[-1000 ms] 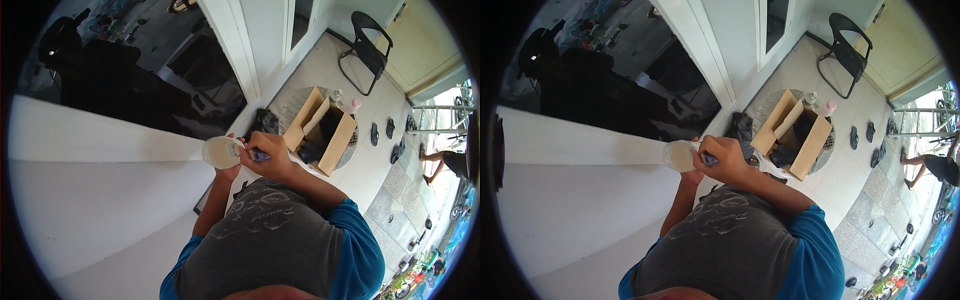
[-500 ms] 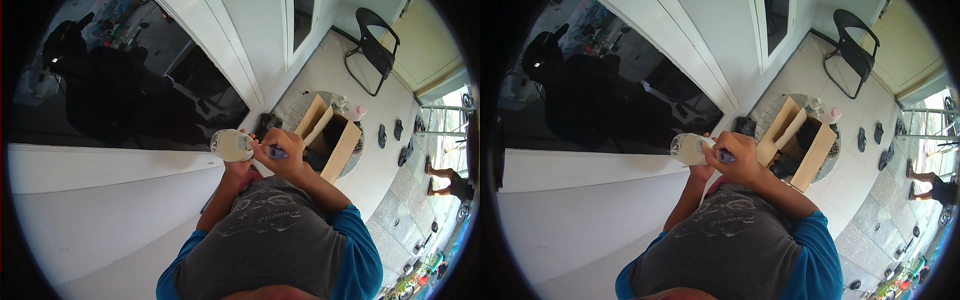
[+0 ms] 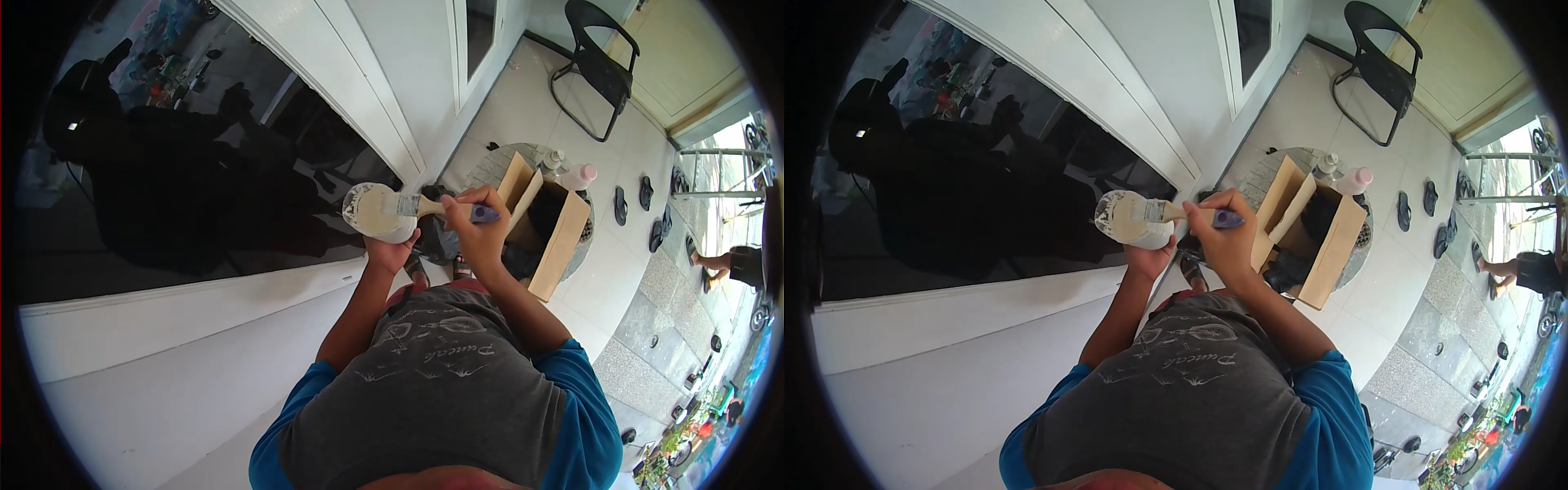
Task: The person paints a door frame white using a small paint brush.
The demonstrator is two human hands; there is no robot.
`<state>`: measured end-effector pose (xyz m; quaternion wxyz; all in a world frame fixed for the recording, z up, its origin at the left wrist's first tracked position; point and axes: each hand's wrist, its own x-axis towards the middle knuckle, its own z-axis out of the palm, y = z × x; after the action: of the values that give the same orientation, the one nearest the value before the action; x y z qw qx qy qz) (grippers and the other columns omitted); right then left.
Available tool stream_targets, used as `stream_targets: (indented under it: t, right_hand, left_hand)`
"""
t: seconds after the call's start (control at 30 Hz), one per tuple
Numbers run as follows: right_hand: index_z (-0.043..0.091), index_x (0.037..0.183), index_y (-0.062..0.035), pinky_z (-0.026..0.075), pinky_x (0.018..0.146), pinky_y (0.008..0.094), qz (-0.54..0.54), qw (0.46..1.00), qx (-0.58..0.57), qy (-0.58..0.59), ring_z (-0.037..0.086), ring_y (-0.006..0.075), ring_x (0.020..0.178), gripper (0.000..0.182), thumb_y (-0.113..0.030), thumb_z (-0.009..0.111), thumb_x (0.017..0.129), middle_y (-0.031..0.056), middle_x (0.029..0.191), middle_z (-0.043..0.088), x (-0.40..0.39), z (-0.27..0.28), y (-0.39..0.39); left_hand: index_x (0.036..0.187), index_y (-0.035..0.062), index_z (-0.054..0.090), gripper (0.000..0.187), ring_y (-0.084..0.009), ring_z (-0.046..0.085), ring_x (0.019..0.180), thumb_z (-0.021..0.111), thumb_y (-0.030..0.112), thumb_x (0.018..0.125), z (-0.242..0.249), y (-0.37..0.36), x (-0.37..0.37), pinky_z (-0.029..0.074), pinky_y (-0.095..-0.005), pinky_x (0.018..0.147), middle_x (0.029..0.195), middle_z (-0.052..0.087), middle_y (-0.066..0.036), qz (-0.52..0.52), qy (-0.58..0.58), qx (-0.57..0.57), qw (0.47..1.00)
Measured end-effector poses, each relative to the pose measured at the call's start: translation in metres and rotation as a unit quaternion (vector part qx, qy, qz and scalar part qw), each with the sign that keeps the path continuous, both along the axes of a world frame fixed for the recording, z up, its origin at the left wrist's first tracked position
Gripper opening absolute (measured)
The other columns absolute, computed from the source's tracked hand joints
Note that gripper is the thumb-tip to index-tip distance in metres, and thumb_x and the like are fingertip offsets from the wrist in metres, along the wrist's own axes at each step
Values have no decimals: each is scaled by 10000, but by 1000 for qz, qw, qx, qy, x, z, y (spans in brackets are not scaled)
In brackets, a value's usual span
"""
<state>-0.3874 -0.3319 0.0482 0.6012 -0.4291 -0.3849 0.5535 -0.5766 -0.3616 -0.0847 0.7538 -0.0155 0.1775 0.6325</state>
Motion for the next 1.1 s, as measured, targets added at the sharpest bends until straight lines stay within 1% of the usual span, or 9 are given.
stream_targets:
  t: [0.13, 0.2, 0.3, 0.4, 0.67, 0.83, 0.93, 1.03, 1.1]
  right_hand:
    - [611, 888, 5, 481, 608, 239, 22, 994, -91, 52, 628, 136, 669, 151, -106, 711, 873, 71, 783, 640, -11, -9, 16]
    - [614, 946, 32, 497, 625, 269, 26, 957, -138, 253, 643, 173, 701, 191, -144, 675, 906, 101, 810, 646, -17, -20, 25]
    - [610, 949, 44, 505, 638, 279, 17, 937, -98, 333, 649, 197, 696, 218, -159, 676, 905, 115, 806, 644, -27, -31, 48]
    - [614, 945, 47, 528, 656, 290, -63, 936, -103, 329, 659, 203, 709, 220, -163, 668, 910, 122, 799, 645, -47, -31, 79]
    - [617, 973, 63, 571, 733, 319, -48, 954, -20, 296, 690, 230, 686, 231, -160, 650, 922, 196, 850, 691, -117, -65, 145]
    - [605, 915, 71, 573, 677, 298, -131, 977, -34, 166, 691, 206, 684, 198, -126, 603, 940, 166, 800, 681, -128, -119, 138]
    - [602, 884, 64, 564, 655, 287, -146, 983, -35, 105, 687, 191, 667, 199, -126, 598, 944, 144, 764, 674, -130, -97, 144]
    - [594, 875, 62, 546, 636, 272, -128, 984, 72, 98, 684, 182, 662, 211, -136, 600, 949, 154, 763, 680, -124, -1, 155]
    - [584, 875, 62, 544, 655, 280, -100, 966, 150, 185, 686, 189, 676, 221, -144, 602, 952, 178, 787, 690, -122, 50, 162]
  left_hand:
    - [1355, 167, 502, 631, -339, 560, 1204, 461, 599, 897, -4, 20, -19, 566, -496, 834, 1322, 565, -117, -29, 9, 15, 999]
    - [1351, 162, 505, 630, -348, 544, 1220, 467, 596, 895, -5, 26, -27, 564, -499, 840, 1329, 558, -127, -33, 0, 23, 999]
    - [1343, 152, 512, 628, -366, 512, 1254, 481, 589, 892, -6, 32, -40, 560, -506, 853, 1343, 544, -146, -41, -18, 36, 998]
    - [1340, 149, 512, 625, -368, 517, 1248, 487, 582, 890, -9, 28, -47, 562, -505, 849, 1344, 538, -160, -39, -30, 21, 999]
    - [1331, 157, 514, 590, -340, 585, 1153, 470, 559, 901, 2, 2, -63, 592, -470, 746, 1244, 591, -158, -38, 74, -22, 996]
    - [1328, 160, 517, 581, -330, 599, 1128, 466, 555, 905, 4, -6, -66, 589, -452, 726, 1230, 594, -151, -30, 78, -56, 995]
    - [1328, 162, 519, 579, -330, 593, 1137, 467, 555, 905, 2, -11, -71, 585, -448, 731, 1239, 591, -142, -34, 84, -58, 994]
    - [1331, 166, 517, 580, -334, 586, 1148, 470, 556, 905, 1, -11, -73, 581, -453, 743, 1246, 588, -135, -38, 89, -57, 994]
    - [1334, 169, 516, 582, -336, 582, 1152, 471, 558, 904, 1, -15, -73, 578, -458, 750, 1248, 587, -133, -40, 83, -57, 994]
